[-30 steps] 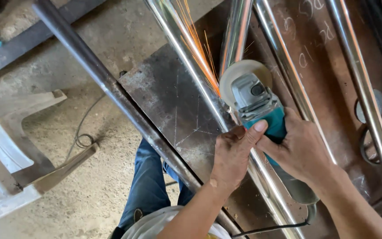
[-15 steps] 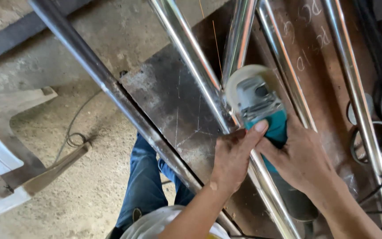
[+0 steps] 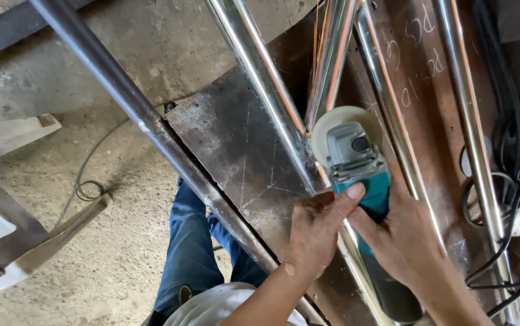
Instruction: Use an angle grinder with a sanding disc to smooth joints on metal pipes.
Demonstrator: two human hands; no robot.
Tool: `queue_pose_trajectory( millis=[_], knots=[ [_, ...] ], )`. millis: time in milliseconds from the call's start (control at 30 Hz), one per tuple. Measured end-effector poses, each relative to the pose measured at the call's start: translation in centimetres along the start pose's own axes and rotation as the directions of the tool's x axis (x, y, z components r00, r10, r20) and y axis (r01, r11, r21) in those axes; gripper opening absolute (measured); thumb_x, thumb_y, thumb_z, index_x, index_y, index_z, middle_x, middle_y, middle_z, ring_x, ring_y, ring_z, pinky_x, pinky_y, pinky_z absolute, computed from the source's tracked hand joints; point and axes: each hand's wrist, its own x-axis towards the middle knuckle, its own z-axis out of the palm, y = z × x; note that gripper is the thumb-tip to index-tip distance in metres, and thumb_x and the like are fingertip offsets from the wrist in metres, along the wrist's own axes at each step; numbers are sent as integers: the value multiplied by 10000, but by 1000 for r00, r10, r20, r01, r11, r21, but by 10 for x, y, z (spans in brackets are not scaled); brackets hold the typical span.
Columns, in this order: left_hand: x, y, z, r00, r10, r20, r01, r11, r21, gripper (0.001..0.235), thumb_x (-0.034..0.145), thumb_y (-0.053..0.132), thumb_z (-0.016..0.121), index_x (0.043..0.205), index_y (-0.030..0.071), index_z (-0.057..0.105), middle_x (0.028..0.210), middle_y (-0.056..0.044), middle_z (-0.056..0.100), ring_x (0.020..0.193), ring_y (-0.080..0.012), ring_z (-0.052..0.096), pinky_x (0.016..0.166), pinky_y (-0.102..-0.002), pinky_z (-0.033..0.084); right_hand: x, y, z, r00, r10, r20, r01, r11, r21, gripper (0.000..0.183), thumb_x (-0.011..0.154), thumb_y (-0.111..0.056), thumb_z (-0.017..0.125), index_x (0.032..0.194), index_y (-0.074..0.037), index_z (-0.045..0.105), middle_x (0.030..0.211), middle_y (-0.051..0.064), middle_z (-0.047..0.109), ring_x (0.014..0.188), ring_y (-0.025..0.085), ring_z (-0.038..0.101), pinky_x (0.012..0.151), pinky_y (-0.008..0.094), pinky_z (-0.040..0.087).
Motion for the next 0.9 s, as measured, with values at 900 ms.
queue_pose_trajectory(
  millis=[900],
  knots=[
    [153, 165, 108, 962, -268, 59, 246, 938, 244, 454, 832, 437, 823, 848, -7, 731, 775, -91, 665, 791, -201, 643, 730, -378, 573, 155, -82, -133, 876, 463, 133, -472, 773, 424, 599, 855, -601, 745, 1009, -32, 638, 897, 207, 688, 968, 371, 690, 835, 533, 522]
  ],
)
